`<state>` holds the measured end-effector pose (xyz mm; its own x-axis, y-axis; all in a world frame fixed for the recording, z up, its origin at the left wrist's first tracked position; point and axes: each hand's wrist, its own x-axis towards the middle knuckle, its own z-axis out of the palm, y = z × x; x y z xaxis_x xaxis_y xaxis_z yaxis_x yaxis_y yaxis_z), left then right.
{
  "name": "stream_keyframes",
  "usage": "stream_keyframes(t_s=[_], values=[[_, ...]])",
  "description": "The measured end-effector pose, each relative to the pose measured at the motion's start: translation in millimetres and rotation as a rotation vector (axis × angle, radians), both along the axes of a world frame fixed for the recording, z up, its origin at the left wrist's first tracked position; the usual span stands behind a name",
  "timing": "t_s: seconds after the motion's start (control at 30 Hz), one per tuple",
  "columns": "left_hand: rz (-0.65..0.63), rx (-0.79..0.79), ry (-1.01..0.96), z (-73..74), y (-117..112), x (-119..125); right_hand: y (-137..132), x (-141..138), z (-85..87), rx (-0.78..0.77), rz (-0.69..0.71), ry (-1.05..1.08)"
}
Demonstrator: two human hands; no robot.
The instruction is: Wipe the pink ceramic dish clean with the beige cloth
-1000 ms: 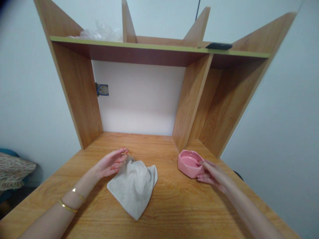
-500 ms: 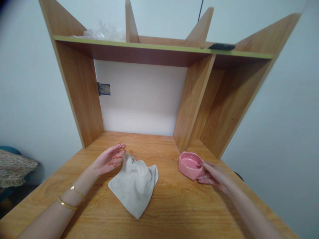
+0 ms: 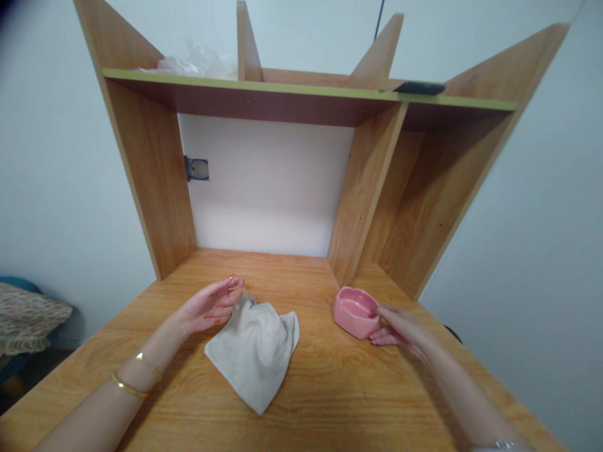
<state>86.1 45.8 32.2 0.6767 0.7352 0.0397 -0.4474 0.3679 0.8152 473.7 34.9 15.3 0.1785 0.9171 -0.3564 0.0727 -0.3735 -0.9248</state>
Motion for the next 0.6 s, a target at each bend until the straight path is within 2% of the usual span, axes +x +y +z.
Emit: stream_keyframes(t_s=[0.3, 0.6], values=[[0.011, -0.012, 0.008, 0.1, 0.6, 0.9, 6.5, -12.8, 1.2, 0.012, 0.007, 0.004], [0.030, -0.001, 0.020, 1.6, 0.1, -1.2, 6.9, -15.6, -10.4, 0.110, -0.031, 0.065]])
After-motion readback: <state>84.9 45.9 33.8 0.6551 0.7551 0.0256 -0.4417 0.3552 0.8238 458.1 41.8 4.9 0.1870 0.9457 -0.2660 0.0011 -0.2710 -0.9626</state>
